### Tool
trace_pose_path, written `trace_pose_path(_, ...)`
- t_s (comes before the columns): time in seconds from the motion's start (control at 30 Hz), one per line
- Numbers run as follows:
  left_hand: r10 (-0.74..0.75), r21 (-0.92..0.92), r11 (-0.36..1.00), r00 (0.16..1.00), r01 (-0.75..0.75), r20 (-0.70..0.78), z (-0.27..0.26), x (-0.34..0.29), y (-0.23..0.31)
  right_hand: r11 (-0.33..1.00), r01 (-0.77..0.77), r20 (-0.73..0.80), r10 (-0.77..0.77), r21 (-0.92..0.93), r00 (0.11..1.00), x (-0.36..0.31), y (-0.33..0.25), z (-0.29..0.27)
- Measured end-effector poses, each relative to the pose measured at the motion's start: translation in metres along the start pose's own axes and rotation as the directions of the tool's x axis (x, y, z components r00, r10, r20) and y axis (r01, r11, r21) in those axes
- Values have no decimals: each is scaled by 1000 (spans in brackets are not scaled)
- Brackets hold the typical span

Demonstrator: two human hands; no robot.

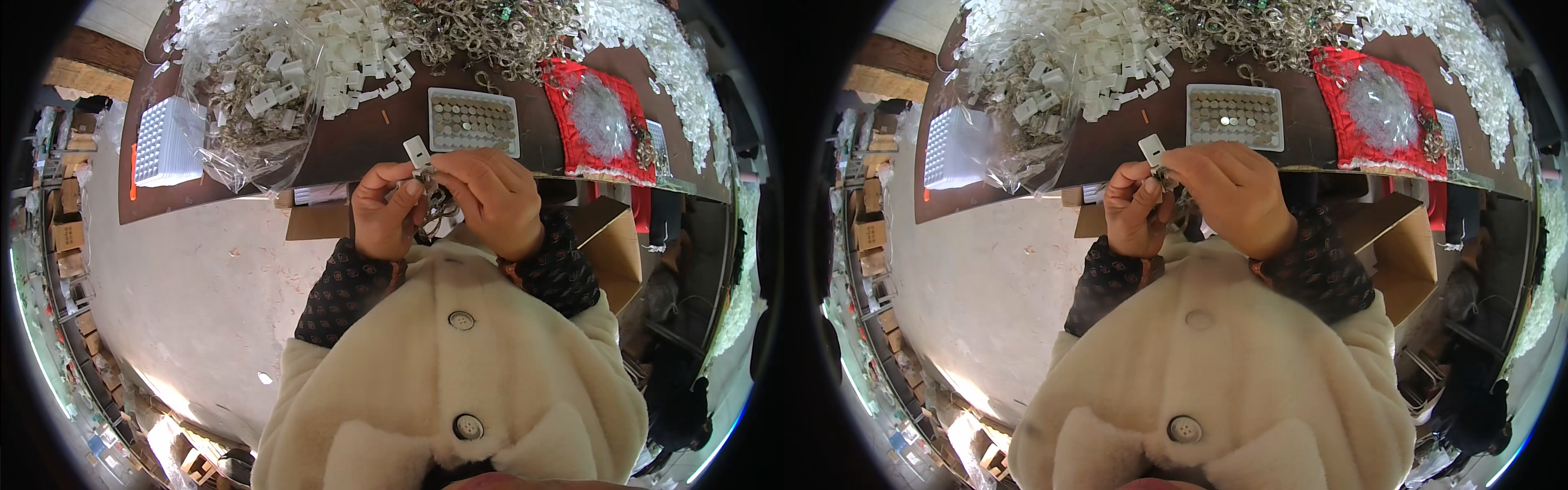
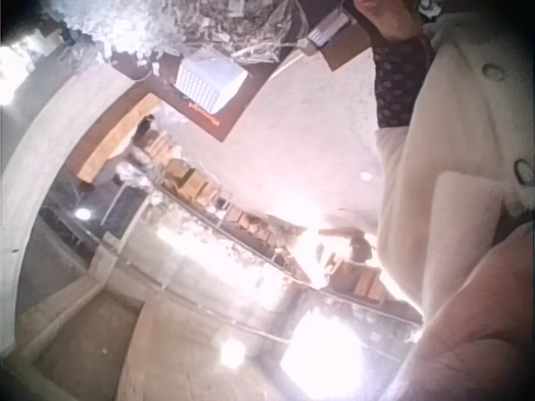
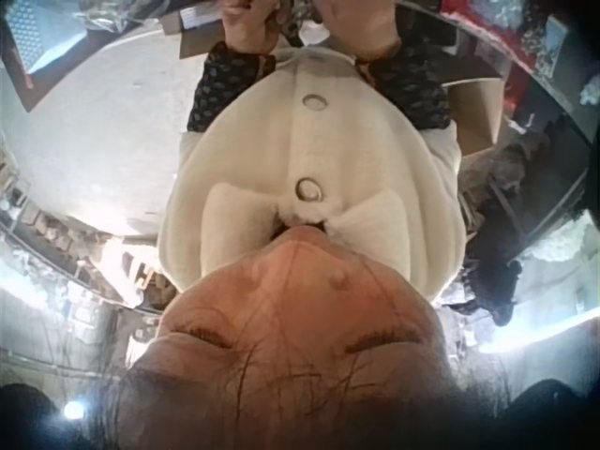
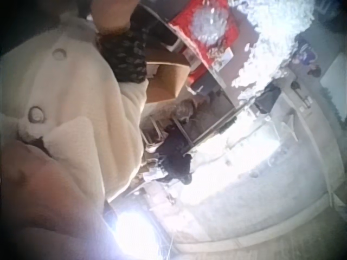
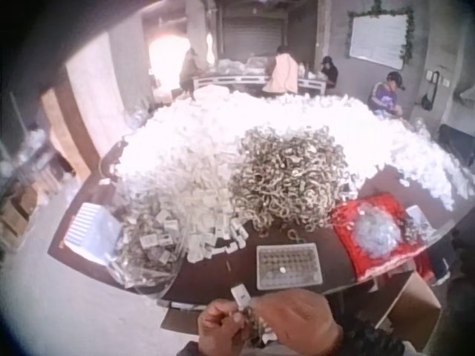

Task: The person assembles small electronic components by inserting cylindrical parts into white plastic housings and securing them with metal clips. They repeatedly pick parts from a tray and a red pouch, fit them into the housings, and place the completed units on the table.

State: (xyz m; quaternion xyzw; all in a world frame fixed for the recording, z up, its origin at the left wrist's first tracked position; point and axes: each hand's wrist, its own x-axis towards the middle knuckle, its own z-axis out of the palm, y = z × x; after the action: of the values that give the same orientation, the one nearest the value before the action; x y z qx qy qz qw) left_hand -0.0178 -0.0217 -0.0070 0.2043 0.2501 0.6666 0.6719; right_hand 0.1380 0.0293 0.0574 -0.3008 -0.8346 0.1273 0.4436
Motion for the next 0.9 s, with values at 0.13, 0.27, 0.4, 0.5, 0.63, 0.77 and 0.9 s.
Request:
trace_pose_path(0.13,2,3,1000,1000,-2,-5,-5,1,-2,983,145,14,-144,-112,989,-3,8,6)
trace_pose_path(0.27,25,-5,1000,1000,-25,-11,-7,3,-8,967,195,-13,-200,-165,980,-5,13,10)
trace_pose_path(0.4,27,-2,1000,999,-27,-22,-9,6,-10,966,206,22,-205,-155,978,-4,14,14)
trace_pose_path(0.5,-24,9,1000,996,25,-91,-11,8,-8,965,191,97,-176,-181,980,-7,10,18)
trace_pose_path(0.63,-25,34,999,980,33,-200,-13,11,-7,994,-43,133,56,-99,990,-9,17,21)
trace_pose_path(0.77,-22,46,998,984,30,-175,-12,12,-7,955,-186,26,197,-233,980,-5,51,25)
trace_pose_path(0.9,-35,62,997,984,47,-175,-14,13,-7,928,-96,125,150,-360,981,-5,67,30)
